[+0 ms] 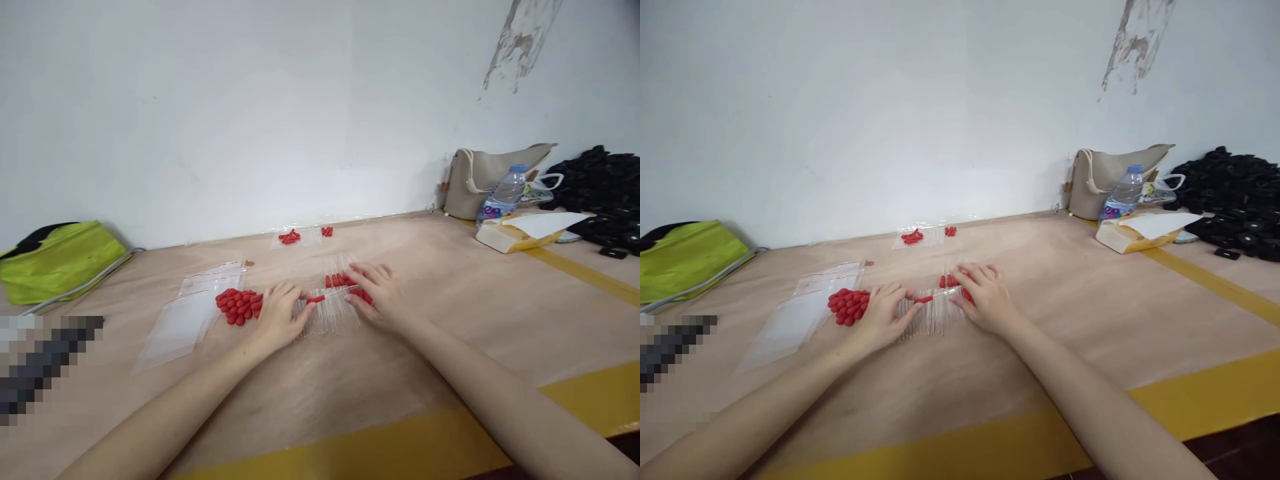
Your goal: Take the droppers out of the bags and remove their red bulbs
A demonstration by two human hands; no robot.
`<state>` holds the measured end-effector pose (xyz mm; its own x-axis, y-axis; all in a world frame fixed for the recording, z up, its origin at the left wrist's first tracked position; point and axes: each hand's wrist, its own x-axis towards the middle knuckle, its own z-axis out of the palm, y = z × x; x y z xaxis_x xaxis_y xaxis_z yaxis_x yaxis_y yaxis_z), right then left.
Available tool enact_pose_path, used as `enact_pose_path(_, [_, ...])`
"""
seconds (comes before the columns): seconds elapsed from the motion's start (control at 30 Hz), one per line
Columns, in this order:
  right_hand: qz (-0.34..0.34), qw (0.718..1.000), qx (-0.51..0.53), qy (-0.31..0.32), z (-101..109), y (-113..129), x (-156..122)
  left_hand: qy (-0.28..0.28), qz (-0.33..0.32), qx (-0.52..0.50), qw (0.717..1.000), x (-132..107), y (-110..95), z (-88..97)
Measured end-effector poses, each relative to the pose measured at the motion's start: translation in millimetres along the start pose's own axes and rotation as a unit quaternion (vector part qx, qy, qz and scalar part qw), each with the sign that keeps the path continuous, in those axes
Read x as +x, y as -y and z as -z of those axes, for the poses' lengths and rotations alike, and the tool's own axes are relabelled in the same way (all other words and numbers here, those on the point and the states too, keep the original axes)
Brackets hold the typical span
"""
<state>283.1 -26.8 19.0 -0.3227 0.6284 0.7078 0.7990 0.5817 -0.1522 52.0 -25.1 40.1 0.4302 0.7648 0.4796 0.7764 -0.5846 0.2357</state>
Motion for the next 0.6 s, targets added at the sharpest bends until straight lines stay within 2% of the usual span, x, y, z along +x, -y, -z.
enact_pose_path(0.1, [0.079,0.996,0.014,0.038,0.8,20.2,-2.4,-0.019,-0.037,0.006,0.999,-28.3,4.9,13.5])
enact_pose_path(0.23, [0.135,0.989,0.041,0.037,-7.3,43.4,-7.6,-0.045,-0.080,-0.003,0.996,-50.6,10.2,21.6])
enact_pose_path(0.43, [0.143,0.988,0.052,0.016,-21.0,59.5,-13.6,-0.024,-0.132,-0.023,0.991,-56.1,19.0,13.1])
enact_pose_path(0.6, [0.149,0.987,0.054,0.014,-23.3,58.4,-16.5,-0.025,-0.133,-0.003,0.991,-58.8,21.0,9.3])
